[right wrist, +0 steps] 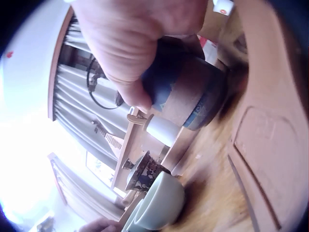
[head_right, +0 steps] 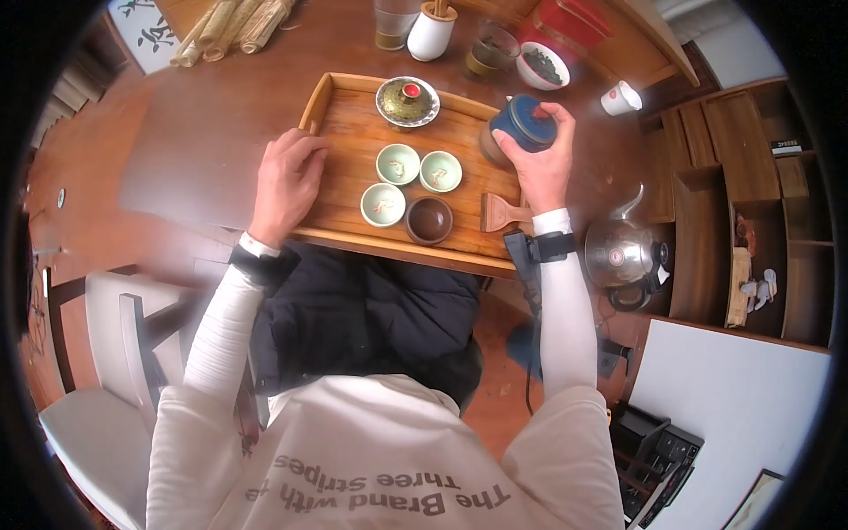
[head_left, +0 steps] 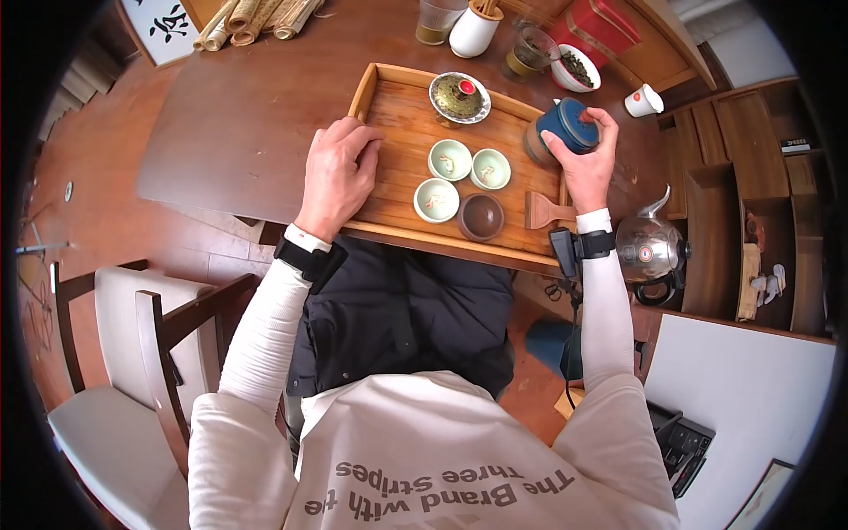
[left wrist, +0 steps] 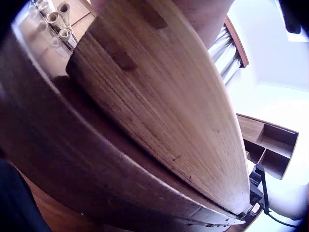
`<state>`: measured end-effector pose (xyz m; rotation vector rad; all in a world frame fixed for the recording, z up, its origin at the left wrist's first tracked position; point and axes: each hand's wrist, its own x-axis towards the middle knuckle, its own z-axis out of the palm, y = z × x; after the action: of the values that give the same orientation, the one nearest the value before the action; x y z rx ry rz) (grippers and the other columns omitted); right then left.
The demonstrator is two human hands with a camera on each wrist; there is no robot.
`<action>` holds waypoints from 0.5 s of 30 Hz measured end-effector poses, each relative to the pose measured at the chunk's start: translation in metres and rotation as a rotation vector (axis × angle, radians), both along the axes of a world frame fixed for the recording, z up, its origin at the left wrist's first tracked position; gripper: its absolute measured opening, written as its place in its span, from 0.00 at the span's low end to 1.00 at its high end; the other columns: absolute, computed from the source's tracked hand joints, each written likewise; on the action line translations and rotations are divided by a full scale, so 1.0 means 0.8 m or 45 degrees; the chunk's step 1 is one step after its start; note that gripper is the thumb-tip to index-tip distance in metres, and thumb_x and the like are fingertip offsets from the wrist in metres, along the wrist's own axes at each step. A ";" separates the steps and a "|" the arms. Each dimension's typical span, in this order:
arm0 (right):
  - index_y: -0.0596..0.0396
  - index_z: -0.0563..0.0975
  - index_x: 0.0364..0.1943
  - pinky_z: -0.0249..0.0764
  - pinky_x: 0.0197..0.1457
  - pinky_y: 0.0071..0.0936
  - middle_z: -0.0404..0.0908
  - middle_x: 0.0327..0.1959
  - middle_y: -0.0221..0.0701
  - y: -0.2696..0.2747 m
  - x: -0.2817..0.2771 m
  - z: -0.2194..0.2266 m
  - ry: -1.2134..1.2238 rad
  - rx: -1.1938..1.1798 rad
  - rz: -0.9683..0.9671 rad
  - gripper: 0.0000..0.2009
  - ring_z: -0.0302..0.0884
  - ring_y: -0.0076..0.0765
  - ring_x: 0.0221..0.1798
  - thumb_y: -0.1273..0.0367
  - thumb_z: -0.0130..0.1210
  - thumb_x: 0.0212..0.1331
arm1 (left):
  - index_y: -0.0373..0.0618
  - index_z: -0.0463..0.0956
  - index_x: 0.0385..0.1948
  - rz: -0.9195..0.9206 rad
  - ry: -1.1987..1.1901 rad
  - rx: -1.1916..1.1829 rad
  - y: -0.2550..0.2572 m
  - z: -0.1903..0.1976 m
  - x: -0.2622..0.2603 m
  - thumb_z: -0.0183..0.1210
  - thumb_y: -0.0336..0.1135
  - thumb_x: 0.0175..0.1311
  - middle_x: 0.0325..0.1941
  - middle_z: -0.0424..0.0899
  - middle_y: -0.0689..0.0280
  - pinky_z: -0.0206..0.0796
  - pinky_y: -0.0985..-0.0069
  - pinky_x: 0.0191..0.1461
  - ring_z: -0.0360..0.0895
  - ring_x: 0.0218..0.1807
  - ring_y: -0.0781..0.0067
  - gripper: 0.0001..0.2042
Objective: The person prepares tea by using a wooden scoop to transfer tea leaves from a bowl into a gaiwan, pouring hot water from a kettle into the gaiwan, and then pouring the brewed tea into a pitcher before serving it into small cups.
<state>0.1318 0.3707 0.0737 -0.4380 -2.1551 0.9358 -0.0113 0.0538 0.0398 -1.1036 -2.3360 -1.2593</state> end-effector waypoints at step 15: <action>0.54 0.67 0.60 0.75 0.61 0.28 0.71 0.54 0.32 -0.017 0.034 0.032 -0.050 -0.066 0.182 0.34 0.76 0.28 0.56 0.75 0.75 0.48 | 0.42 0.83 0.38 0.000 0.029 0.030 -0.001 -0.001 -0.001 0.62 0.25 0.62 0.39 0.82 0.59 0.69 0.62 0.47 0.76 0.41 0.50 0.05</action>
<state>0.1589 0.3570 0.0989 -0.3325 -2.2251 1.0720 -0.0119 0.0532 0.0394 -1.1046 -2.2984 -1.2645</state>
